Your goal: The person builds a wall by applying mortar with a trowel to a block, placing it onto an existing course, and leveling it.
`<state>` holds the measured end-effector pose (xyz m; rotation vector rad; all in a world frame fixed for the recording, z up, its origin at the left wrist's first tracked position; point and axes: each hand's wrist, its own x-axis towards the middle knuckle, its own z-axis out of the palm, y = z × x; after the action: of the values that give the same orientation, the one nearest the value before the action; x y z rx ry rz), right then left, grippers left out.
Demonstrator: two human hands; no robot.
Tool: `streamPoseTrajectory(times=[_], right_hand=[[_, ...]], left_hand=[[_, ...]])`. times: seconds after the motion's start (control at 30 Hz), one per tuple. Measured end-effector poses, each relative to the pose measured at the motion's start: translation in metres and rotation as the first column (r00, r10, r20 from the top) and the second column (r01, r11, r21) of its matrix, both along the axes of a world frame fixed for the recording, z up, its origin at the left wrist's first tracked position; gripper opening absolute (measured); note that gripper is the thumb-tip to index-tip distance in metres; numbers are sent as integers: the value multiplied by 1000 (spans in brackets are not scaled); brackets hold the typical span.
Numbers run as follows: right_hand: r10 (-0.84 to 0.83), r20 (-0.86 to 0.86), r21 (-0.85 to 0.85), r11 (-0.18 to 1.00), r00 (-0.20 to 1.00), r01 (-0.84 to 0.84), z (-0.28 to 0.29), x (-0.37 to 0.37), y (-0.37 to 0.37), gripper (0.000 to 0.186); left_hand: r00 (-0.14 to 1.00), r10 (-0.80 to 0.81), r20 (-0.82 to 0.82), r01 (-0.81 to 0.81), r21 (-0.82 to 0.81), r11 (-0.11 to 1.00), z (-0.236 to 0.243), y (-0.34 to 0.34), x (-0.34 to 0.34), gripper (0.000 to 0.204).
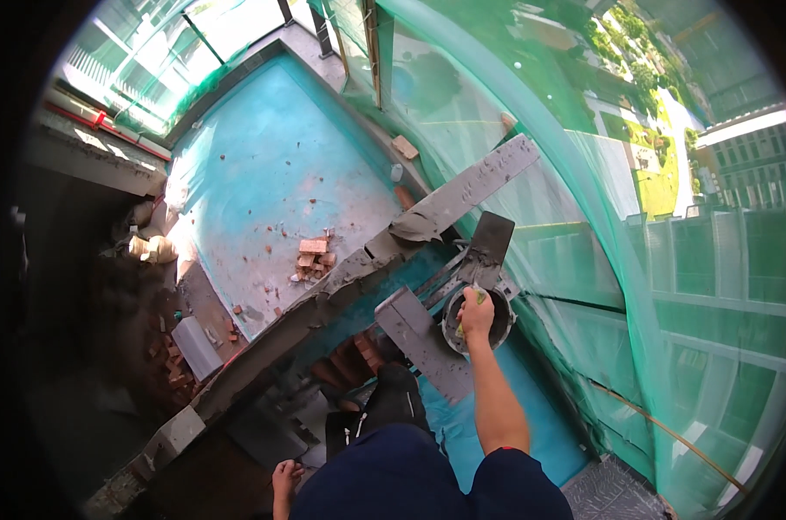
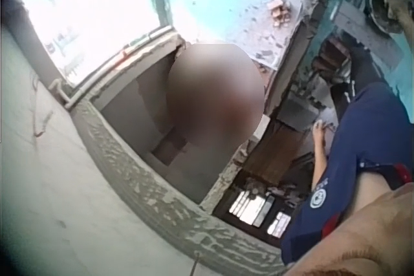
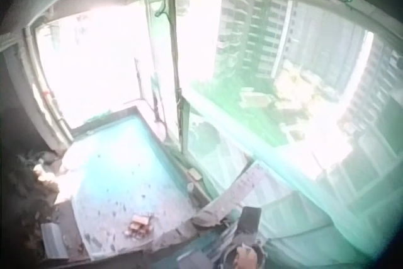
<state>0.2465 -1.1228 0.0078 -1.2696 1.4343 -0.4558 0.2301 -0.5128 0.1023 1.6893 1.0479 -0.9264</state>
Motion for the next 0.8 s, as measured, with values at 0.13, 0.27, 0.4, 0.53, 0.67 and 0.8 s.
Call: streamPoseTrajectory(times=[0.13, 0.27, 0.4, 0.53, 0.67, 0.8], right_hand=[[-476, 298, 698, 700, 828, 151, -13, 26, 31, 28], [-467, 484, 746, 662, 740, -70, -41, 65, 61, 26], [-368, 357, 759, 650, 859, -37, -75, 86, 90, 19], [-249, 203, 690, 723, 947, 43, -86, 59, 106, 15], [-90, 63, 365, 929, 994, 61, -88, 10, 92, 20], [193, 88, 134, 970, 977, -204, 15, 18, 49, 32]], left_hand=[[999, -15, -30, 15, -29, 999, -9, 3, 0, 25], [998, -56, -14, 56, 10, 998, 5, -7, 11, 25], [997, -68, 21, 67, 37, 997, 25, -31, 25, 26], [997, -65, 36, 66, -35, 997, 16, -20, 10, 27], [993, -119, -12, 119, 23, 993, 9, -32, 8, 26], [993, -112, 23, 112, -4, 994, 10, -28, 6, 25]])
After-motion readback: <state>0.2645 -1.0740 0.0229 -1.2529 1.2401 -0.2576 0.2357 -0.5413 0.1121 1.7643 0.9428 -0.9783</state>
